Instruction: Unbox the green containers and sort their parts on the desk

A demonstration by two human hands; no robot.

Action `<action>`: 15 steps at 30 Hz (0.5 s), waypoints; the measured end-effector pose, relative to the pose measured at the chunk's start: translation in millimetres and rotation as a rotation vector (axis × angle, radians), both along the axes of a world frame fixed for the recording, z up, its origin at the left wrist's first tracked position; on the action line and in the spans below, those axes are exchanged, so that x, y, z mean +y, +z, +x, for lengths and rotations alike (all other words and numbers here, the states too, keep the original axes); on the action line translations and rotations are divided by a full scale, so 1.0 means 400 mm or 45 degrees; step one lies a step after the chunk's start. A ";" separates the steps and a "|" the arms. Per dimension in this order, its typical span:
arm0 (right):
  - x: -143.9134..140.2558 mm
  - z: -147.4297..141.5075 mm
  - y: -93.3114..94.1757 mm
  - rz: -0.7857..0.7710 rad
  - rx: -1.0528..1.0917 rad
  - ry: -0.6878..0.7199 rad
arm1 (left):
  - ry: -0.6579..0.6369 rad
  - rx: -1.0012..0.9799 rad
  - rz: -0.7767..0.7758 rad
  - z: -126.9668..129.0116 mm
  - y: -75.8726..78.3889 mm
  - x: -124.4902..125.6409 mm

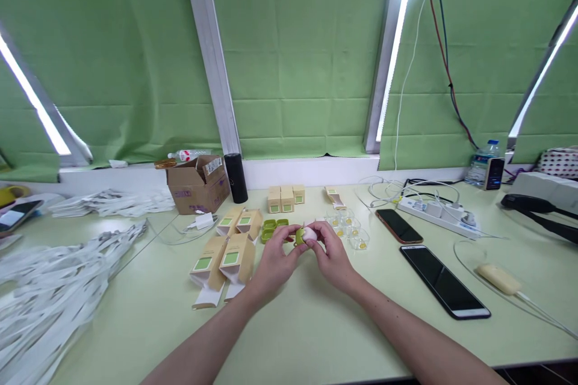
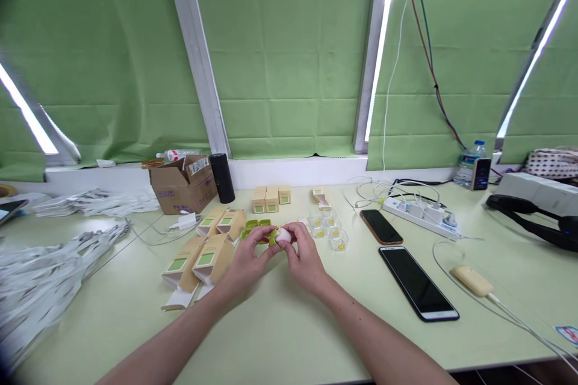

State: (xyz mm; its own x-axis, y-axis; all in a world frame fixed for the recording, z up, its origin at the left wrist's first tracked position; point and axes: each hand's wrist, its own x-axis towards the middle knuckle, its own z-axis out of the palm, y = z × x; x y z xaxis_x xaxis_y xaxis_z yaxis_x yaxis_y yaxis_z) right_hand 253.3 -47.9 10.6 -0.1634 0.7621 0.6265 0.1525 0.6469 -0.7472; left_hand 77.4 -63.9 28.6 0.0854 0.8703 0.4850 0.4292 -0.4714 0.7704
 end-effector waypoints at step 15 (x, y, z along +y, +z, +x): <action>0.014 0.004 0.012 -0.499 0.781 0.117 | 0.101 -0.080 0.015 -0.005 0.008 0.000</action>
State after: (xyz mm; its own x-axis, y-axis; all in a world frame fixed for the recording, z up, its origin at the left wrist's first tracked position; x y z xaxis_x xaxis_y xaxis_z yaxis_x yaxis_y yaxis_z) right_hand 254.9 -42.4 15.4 0.0548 0.9491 0.3102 -0.4094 0.3047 -0.8600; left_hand 75.5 -63.7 31.7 -0.0146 0.8674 0.4975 0.4170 -0.4469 0.7914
